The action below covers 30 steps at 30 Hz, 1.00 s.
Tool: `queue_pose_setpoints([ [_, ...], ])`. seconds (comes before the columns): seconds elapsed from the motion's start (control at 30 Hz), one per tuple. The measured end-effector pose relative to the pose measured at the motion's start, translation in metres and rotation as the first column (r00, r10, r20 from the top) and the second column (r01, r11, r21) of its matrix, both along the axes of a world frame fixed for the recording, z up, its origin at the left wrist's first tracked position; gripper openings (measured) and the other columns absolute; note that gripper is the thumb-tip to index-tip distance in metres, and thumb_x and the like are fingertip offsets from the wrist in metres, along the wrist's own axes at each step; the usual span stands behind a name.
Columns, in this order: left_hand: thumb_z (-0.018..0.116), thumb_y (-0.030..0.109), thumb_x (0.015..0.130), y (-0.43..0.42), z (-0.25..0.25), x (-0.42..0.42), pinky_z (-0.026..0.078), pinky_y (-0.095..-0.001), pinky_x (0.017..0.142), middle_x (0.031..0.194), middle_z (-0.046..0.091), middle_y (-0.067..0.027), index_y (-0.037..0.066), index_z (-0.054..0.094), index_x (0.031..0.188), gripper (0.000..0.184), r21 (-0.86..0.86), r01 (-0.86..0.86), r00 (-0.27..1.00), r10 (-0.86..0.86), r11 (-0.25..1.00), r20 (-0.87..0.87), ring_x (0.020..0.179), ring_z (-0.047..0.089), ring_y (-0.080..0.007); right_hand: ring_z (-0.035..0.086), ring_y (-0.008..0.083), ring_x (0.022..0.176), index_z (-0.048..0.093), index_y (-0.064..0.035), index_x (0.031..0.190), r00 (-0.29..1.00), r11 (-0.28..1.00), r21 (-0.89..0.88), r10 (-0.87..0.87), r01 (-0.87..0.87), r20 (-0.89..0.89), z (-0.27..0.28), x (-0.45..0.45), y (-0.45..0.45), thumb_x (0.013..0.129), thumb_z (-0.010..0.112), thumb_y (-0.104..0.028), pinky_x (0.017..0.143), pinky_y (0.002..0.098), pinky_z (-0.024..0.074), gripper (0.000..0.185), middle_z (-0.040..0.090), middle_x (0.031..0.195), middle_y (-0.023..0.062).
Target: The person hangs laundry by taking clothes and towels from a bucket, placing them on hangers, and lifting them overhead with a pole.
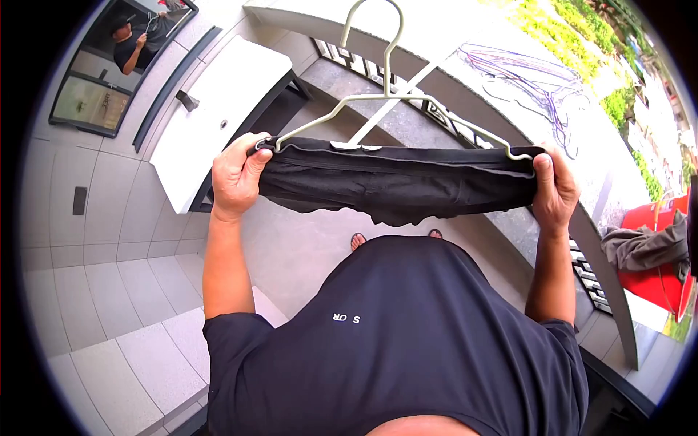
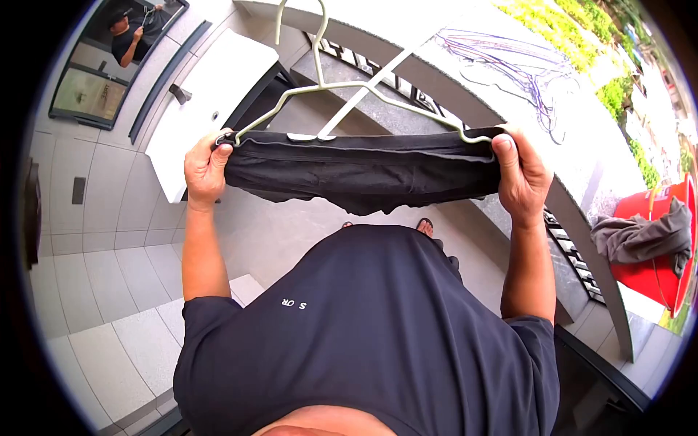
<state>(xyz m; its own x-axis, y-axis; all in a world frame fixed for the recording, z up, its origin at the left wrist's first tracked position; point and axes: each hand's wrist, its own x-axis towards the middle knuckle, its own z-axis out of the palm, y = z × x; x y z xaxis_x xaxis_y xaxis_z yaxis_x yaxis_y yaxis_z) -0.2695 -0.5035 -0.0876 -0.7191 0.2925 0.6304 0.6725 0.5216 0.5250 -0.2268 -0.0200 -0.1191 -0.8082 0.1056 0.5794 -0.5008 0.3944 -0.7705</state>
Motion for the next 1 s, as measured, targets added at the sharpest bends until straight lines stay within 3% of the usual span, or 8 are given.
queue_pose_setpoints([
  [0.17, 0.064, 0.026, 0.106, -0.02, -0.011, -0.008, 0.029, -0.0228, 0.061, 0.075, 0.048, 0.0081, -0.003, 0.068, 0.101, 0.03, 0.287, -0.071, 0.975, 0.005, 0.955, 0.222, 0.069, 0.037, -0.0048, 0.052, 0.0054, 0.087, 0.07, 0.0033, 0.113, 0.997, 0.995, -0.091, -0.035, 0.041, 0.075, -0.014, -0.01, 0.027, 0.106, 0.064, -0.017, 0.081, 0.0201, 0.0426, 0.023, 0.063, 0.094, -0.0037],
  [0.33, 0.065, 0.026, 0.105, -0.045, -0.025, -0.015, 0.028, -0.0224, 0.062, 0.075, 0.045, 0.0093, -0.001, 0.064, 0.084, 0.034, 0.504, -0.162, 0.961, 0.019, 0.848, 0.277, 0.07, 0.034, -0.0037, 0.058, 0.0098, 0.097, 0.069, 0.0057, 0.121, 0.982, 0.982, 0.034, -0.186, 0.186, 0.017, -0.007, 0.007, 0.06, 0.108, 0.06, -0.02, 0.091, 0.024, 0.0453, 0.03, 0.068, 0.106, 0.0018],
  [0.37, 0.065, 0.025, 0.105, -0.044, -0.024, -0.014, 0.028, -0.0223, 0.062, 0.075, 0.045, 0.0094, 0.0, 0.063, 0.083, 0.034, 0.512, -0.167, 0.963, 0.027, 0.843, 0.269, 0.07, 0.035, -0.0037, 0.055, 0.0097, 0.092, 0.066, 0.0051, 0.109, 0.974, 0.972, 0.066, -0.221, 0.224, -0.04, 0.002, 0.01, 0.05, 0.109, 0.058, -0.02, 0.087, 0.0234, 0.0435, 0.027, 0.065, 0.1, 0.0017],
  [0.5, 0.065, 0.025, 0.106, -0.044, -0.026, -0.015, 0.028, -0.0222, 0.064, 0.075, 0.045, 0.0101, 0.0, 0.061, 0.079, 0.036, 0.512, -0.178, 0.965, 0.047, 0.84, 0.259, 0.071, 0.035, -0.0038, 0.055, 0.0125, 0.095, 0.065, 0.007, 0.109, 0.98, 0.984, 0.011, -0.173, 0.175, -0.095, -0.003, 0.02, 0.044, 0.108, 0.059, -0.017, 0.092, 0.0265, 0.0439, 0.025, 0.065, 0.101, 0.0042],
  [0.6, 0.063, 0.027, 0.106, -0.048, -0.029, -0.014, 0.026, -0.023, 0.062, 0.074, 0.043, 0.01, 0.001, 0.058, 0.076, 0.04, 0.493, -0.17, 0.955, 0.019, 0.853, 0.297, 0.07, 0.034, -0.0042, 0.055, 0.012, 0.093, 0.066, 0.0059, 0.11, 0.994, 0.982, 0.161, -0.094, 0.103, -0.057, -0.006, 0.022, 0.04, 0.109, 0.058, -0.021, 0.089, 0.0252, 0.0438, 0.028, 0.065, 0.1, 0.003],
  [0.73, 0.061, 0.031, 0.107, -0.039, -0.019, -0.013, 0.025, -0.0242, 0.061, 0.072, 0.041, 0.0095, 0.004, 0.052, 0.073, 0.045, 0.401, -0.159, 0.945, 0.021, 0.902, 0.328, 0.069, 0.032, -0.0047, 0.056, 0.014, 0.091, 0.066, 0.0053, 0.107, 0.982, 0.983, -0.001, -0.183, 0.183, -0.047, 0.009, 0.021, 0.039, 0.109, 0.058, -0.022, 0.088, 0.0258, 0.0439, 0.028, 0.064, 0.098, 0.0047],
  [0.83, 0.061, 0.032, 0.107, -0.036, -0.022, -0.018, 0.026, -0.0243, 0.059, 0.072, 0.042, 0.0091, 0.003, 0.056, 0.075, 0.044, 0.423, -0.125, 0.946, -0.021, 0.897, 0.324, 0.067, 0.033, -0.0049, 0.056, 0.0155, 0.09, 0.066, 0.0053, 0.105, 0.98, 0.967, 0.19, -0.149, 0.173, -0.133, 0.005, 0.02, 0.039, 0.109, 0.058, -0.021, 0.088, 0.0266, 0.0442, 0.028, 0.064, 0.096, 0.0062],
  [1.0, 0.061, 0.031, 0.107, -0.037, -0.017, -0.014, 0.029, -0.0234, 0.06, 0.073, 0.046, 0.0085, 0.001, 0.059, 0.077, 0.043, 0.399, -0.129, 0.951, -0.001, 0.908, 0.309, 0.068, 0.036, -0.005, 0.055, 0.0174, 0.085, 0.063, 0.0061, 0.102, 0.978, 0.969, 0.176, -0.15, 0.176, -0.148, 0.01, 0.018, 0.04, 0.108, 0.059, -0.02, 0.084, 0.0285, 0.0449, 0.027, 0.063, 0.091, 0.0079],
])
